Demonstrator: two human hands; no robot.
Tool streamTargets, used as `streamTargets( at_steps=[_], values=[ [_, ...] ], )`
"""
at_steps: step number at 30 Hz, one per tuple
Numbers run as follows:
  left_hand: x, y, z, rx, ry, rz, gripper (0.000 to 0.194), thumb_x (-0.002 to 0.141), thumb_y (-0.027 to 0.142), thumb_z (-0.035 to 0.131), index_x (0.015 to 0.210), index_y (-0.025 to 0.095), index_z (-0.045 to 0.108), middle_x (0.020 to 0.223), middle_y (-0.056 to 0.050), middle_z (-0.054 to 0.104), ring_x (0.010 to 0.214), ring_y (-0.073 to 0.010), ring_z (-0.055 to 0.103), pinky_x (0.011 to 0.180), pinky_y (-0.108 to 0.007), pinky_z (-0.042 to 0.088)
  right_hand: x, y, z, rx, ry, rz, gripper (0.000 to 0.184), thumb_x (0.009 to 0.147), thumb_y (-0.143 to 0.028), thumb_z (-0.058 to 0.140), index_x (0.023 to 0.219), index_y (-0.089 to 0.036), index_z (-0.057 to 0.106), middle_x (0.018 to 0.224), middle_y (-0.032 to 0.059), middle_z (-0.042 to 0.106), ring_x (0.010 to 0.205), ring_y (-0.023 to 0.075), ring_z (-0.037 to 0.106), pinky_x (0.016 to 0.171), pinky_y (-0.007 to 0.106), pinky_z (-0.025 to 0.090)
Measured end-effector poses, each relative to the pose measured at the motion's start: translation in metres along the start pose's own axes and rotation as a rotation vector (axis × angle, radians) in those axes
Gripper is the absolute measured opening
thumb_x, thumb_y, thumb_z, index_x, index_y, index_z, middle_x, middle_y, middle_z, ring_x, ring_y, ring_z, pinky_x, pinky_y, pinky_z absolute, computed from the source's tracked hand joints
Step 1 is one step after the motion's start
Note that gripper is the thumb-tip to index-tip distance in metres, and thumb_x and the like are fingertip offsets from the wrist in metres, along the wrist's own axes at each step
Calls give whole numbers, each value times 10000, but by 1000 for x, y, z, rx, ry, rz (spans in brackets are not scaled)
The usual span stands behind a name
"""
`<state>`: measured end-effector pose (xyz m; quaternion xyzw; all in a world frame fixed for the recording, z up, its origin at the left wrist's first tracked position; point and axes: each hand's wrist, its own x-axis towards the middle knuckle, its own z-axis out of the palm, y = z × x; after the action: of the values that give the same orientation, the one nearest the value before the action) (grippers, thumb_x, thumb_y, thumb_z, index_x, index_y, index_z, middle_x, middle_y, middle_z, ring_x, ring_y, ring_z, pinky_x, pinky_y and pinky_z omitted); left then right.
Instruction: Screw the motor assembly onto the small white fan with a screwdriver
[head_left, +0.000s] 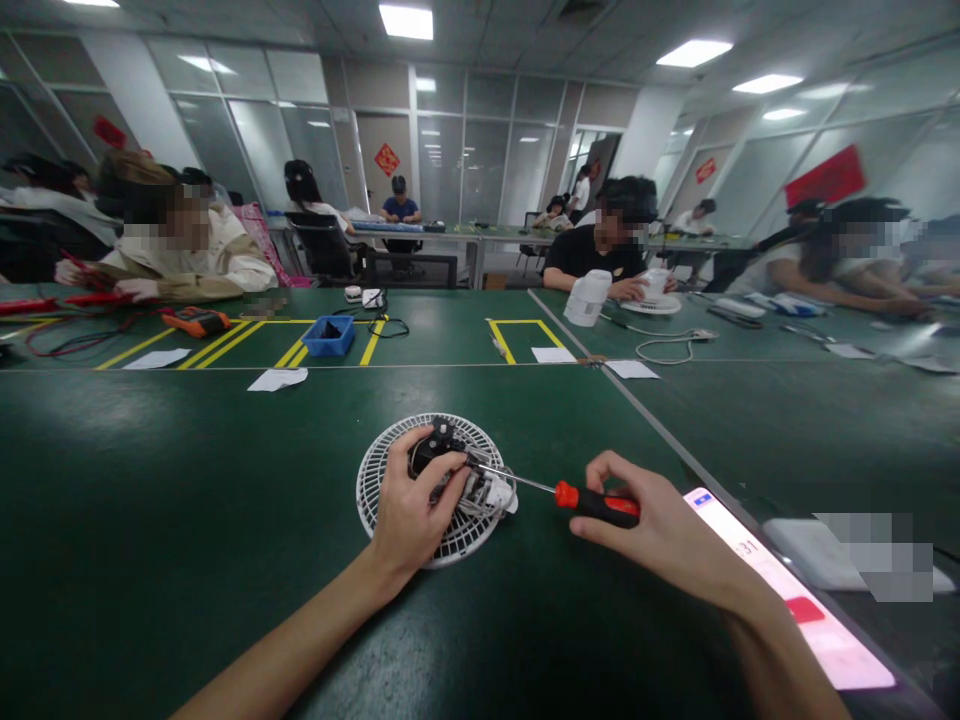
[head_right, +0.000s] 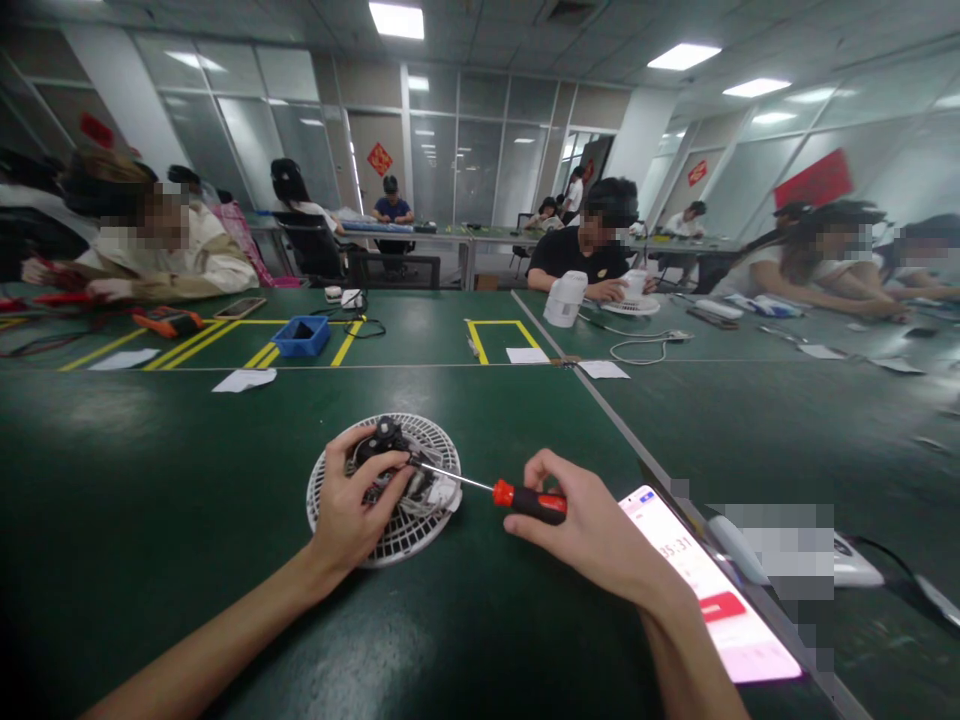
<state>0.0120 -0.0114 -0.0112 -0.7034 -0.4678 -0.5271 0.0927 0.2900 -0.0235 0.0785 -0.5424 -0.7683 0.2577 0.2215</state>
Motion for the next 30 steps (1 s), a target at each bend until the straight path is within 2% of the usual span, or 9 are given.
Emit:
streamTargets(
  at_steps=[4, 6, 10, 12, 15, 17, 21, 27, 30],
  values=[
    [0, -1, 1, -7, 9, -6, 175, 876, 224, 692, 1046, 267, 691, 1303, -70, 499, 1214, -251, 539, 1030, -502, 526, 2, 2, 1, 1, -67, -8, 269, 913, -496, 620, 872, -231, 637, 837, 17, 689, 770, 213, 630, 675, 318, 452],
    [0, -1, 1, -11, 17, -10, 174, 876, 224, 694, 1044, 269, 693, 1297, -68, 501, 1211, -249, 541, 1025, -499, 528, 4, 3, 2, -1, -92, -10, 348, 969, -515, 522, 828, -226, 655, 788, 19, 675, 730, 207, 618, 645, 314, 428],
    [1, -1, 1, -11, 18, -5, 174, 874, 224, 697, 1042, 268, 696, 1296, -67, 499, 1211, -245, 540, 1019, -486, 533, 6, 4, 6, -17, -97, 22, 514, 1017, -535, 388, 652, -220, 564, 641, 0, 580, 620, 189, 562, 603, 308, 395],
    [1, -1, 1, -11, 15, -2, 168, 874, 224, 696, 1036, 266, 697, 1289, -66, 503, 1203, -243, 545, 1017, -483, 535, 5, 2, 6, -6, -104, 20, 470, 1003, -539, 423, 700, -224, 597, 683, 5, 610, 658, 199, 581, 623, 310, 412],
    [1, 0, 1, -5, 12, -3, 156, 876, 228, 690, 1028, 259, 700, 1290, -70, 507, 1206, -248, 546, 1021, -486, 534, 2, 0, 5, 2, -71, -20, 258, 866, -490, 680, 889, -238, 630, 861, 9, 679, 790, 217, 625, 703, 316, 451],
    [0, -1, 1, -2, 6, -3, 159, 878, 229, 687, 1033, 255, 700, 1299, -74, 501, 1217, -252, 540, 1026, -488, 532, 2, -1, 4, -9, -43, -30, 275, 797, -432, 764, 902, -236, 603, 890, 4, 681, 805, 214, 630, 718, 314, 457],
    [-1, -1, 1, -6, 7, -3, 183, 874, 219, 684, 1053, 257, 694, 1308, -78, 493, 1222, -254, 536, 1039, -493, 524, 3, 0, 2, 11, -108, -17, 244, 903, -472, 649, 882, -229, 645, 877, 17, 700, 800, 217, 641, 702, 312, 454],
    [0, -1, 0, -6, 4, 2, 184, 867, 206, 688, 1043, 259, 697, 1311, -78, 495, 1227, -256, 535, 1048, -490, 515, 5, 0, 4, 23, -141, -6, 468, 1011, -543, 423, 741, -227, 637, 711, 9, 645, 682, 195, 607, 653, 307, 430],
    [0, 0, 0, -18, 8, -4, 174, 868, 207, 688, 1036, 254, 696, 1301, -77, 499, 1225, -251, 539, 1047, -483, 515, 4, 0, 6, 43, -106, -3, 280, 943, -502, 575, 912, -235, 652, 765, -4, 642, 723, 197, 610, 672, 306, 440]
  ],
)
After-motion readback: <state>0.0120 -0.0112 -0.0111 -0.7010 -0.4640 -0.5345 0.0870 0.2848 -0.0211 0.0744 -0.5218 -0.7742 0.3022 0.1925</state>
